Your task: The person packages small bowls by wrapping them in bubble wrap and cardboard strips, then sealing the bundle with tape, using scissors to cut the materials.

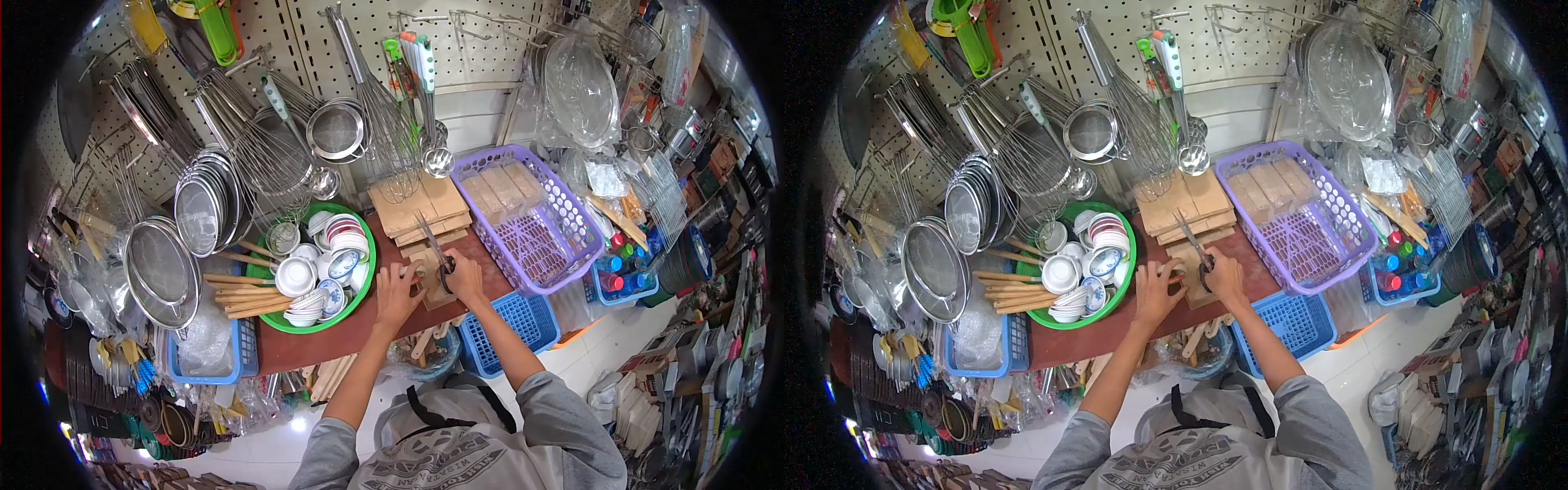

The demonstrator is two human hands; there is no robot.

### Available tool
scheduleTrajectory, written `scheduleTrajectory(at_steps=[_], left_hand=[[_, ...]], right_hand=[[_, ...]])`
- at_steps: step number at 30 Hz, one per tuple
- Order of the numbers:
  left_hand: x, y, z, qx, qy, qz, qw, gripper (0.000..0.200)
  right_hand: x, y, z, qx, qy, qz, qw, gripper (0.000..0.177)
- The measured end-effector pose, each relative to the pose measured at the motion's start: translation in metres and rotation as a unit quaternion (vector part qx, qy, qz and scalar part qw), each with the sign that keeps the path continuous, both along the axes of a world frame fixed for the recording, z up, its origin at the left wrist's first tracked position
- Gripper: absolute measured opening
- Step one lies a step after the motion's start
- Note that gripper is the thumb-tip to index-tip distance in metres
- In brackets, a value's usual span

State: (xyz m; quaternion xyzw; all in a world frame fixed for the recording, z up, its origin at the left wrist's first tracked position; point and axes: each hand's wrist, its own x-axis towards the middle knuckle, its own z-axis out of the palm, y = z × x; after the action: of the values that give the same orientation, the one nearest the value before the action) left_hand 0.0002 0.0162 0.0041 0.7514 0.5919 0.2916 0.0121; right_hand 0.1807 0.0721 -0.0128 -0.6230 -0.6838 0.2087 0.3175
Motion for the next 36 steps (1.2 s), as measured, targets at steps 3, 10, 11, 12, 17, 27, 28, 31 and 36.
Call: scheduleTrajectory(at_steps=[3, 10, 11, 12, 17, 27, 28, 31, 36], left_hand=[[0.001, 0.002, -0.002, 0.004, -0.014, -0.003, 1.000, 0.068], [0.010, -0.003, 0.007, 0.003, -0.012, 0.002, 1.000, 0.070], [0.012, -0.003, 0.006, 0.003, -0.014, 0.006, 1.000, 0.070], [0.014, -0.003, 0.005, 0.004, -0.016, 0.009, 1.000, 0.070], [0.023, -0.005, 0.004, 0.009, -0.007, 0.051, 0.999, 0.068], [0.037, -0.004, 0.001, -0.008, -0.013, 0.084, 0.996, 0.074], [0.038, -0.004, 0.001, -0.007, -0.011, 0.082, 0.997, 0.074], [0.039, -0.004, 0.000, -0.011, -0.019, 0.081, 0.996, 0.074], [0.035, -0.002, 0.002, -0.019, -0.015, 0.062, 0.998, 0.073]], right_hand=[[0.002, 0.002, 0.001, -0.007, 0.008, 0.005, 1.000, 0.023], [0.011, 0.008, -0.002, -0.007, 0.032, 0.021, 0.999, 0.024], [0.012, 0.009, -0.005, -0.002, 0.017, 0.017, 1.000, 0.024], [0.012, 0.009, -0.004, 0.004, 0.002, 0.012, 1.000, 0.025], [0.016, 0.010, -0.005, 0.015, 0.018, 0.023, 0.999, 0.025], [0.023, 0.017, -0.001, 0.007, -0.031, 0.066, 0.997, 0.031], [0.023, 0.016, 0.004, -0.004, -0.064, 0.066, 0.996, 0.031], [0.027, 0.018, 0.006, -0.021, -0.049, 0.084, 0.995, 0.032], [0.032, 0.022, -0.016, -0.023, 0.065, 0.085, 0.994, 0.034]])
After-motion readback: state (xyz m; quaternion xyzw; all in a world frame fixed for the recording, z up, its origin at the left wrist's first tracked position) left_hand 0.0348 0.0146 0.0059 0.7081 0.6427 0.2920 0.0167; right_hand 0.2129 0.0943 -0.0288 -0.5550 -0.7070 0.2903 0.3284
